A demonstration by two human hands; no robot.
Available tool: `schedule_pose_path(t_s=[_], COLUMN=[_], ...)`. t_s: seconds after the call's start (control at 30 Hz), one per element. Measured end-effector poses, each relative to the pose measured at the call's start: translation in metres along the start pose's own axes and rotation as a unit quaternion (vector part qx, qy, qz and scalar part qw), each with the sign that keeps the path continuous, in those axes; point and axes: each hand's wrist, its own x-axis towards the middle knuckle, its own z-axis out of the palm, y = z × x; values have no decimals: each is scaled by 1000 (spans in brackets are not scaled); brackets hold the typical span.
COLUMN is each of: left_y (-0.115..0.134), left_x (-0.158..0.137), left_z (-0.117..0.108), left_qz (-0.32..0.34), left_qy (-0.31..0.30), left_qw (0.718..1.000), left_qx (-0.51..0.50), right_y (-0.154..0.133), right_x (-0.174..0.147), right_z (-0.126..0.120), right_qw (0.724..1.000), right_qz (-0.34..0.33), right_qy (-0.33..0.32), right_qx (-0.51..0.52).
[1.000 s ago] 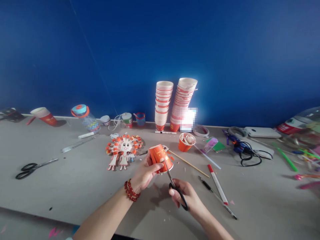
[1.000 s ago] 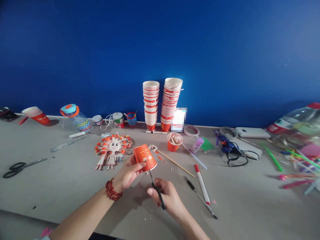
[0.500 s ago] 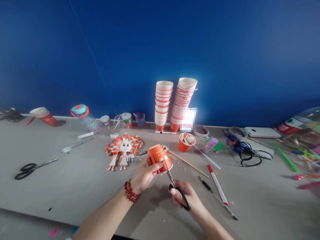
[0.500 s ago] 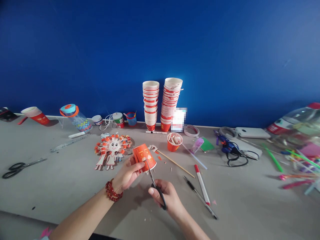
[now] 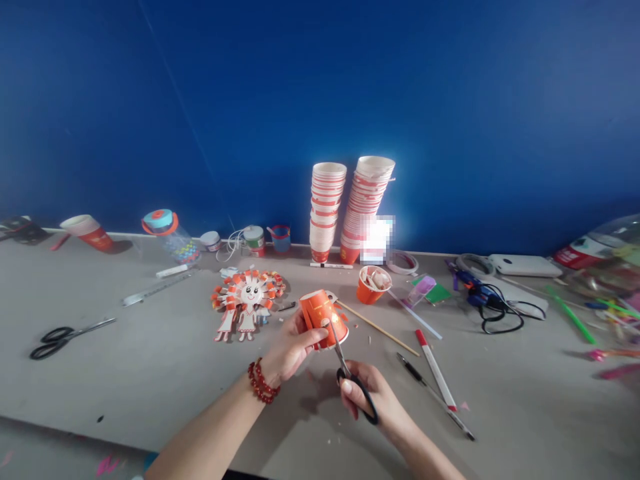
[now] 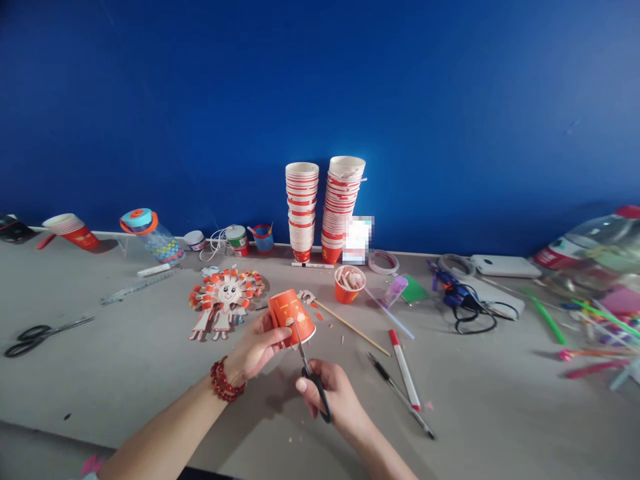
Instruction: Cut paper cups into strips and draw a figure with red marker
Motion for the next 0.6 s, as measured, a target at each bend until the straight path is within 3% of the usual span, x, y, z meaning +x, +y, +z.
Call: schedule_pose_path(t_s=[0.6], left_y=[0], left_x=[0], left_z=[-1], left_qz=[13], left_qy=[-10], left_qw=[1000], left_qx=[-11], right_y=[-1], right_x=[-1], right_z=[2], right_qw=[1000], right_qz=[-6], right_qy=[3], right_qx=[7])
